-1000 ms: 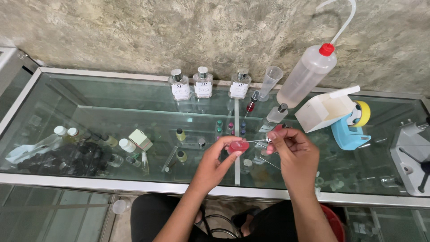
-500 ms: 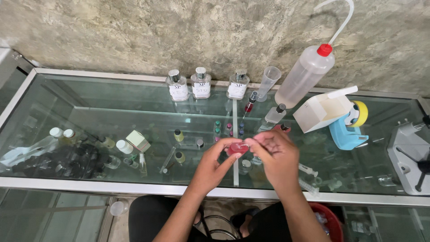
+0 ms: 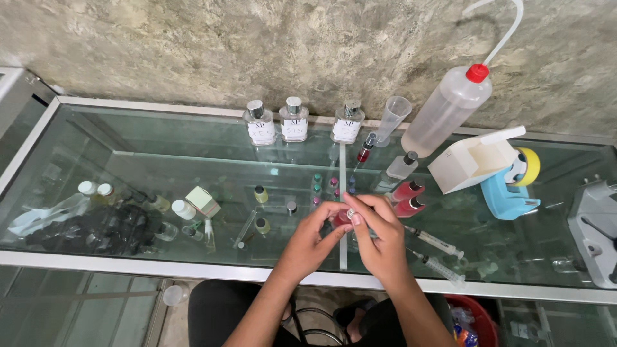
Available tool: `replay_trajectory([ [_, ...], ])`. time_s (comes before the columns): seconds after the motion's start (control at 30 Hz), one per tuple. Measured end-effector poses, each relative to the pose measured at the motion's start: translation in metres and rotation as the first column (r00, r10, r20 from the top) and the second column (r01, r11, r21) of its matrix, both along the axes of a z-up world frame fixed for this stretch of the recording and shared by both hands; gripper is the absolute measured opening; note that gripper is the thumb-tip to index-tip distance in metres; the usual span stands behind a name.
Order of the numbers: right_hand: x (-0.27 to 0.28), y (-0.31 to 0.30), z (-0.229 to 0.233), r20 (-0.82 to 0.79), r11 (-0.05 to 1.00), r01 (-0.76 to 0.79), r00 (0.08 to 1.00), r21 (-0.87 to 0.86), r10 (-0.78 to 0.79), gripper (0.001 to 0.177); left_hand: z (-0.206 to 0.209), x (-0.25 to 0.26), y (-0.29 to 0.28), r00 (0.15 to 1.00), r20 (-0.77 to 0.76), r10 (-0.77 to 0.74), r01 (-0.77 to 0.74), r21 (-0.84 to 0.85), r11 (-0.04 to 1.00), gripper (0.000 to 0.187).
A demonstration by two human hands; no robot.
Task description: The person uses a syringe to transfer a red liquid from a small container into a small bottle. They then use a squeeze bottle with a tube to add a clear liquid to the same bottle. Finally, they place a cap on the bottle and set it down on the glass table.
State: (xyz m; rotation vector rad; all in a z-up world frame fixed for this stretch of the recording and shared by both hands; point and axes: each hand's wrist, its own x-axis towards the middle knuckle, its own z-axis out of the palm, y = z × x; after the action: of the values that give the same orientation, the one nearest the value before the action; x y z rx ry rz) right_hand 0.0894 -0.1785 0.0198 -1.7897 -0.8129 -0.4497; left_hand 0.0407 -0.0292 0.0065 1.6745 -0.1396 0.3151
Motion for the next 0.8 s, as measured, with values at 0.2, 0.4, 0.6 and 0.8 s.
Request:
replay_trajectory([
  [0.2, -0.003, 0.001, -0.018, 0.084, 0.998, 0.063, 0.994, 0.031, -0.066, 0.024, -0.010, 0.002, 0.003, 1.000, -0.004, -0.025, 0.025, -0.027, 0.999, 0.028],
  [0.4, -0.003, 0.002, -0.017, 0.107, 0.992, 0.105, 0.988, 0.076, -0.113, 0.017, -0.006, 0.003, -0.002, 0.995, -0.024, -0.100, 0.097, -0.104, 0.990, 0.031],
  [0.6, -0.006, 0.001, -0.014, 0.056, 0.986, 0.138, 0.988, 0.096, -0.144, 0.012, -0.009, 0.001, -0.002, 0.996, -0.029, -0.088, 0.086, -0.073, 0.994, 0.030],
  [0.8, -0.005, 0.002, -0.008, 0.055, 0.986, 0.116, 0.991, 0.118, -0.123, 0.012, -0.008, 0.002, -0.002, 0.996, -0.044, -0.076, 0.074, -0.052, 0.996, 0.028],
])
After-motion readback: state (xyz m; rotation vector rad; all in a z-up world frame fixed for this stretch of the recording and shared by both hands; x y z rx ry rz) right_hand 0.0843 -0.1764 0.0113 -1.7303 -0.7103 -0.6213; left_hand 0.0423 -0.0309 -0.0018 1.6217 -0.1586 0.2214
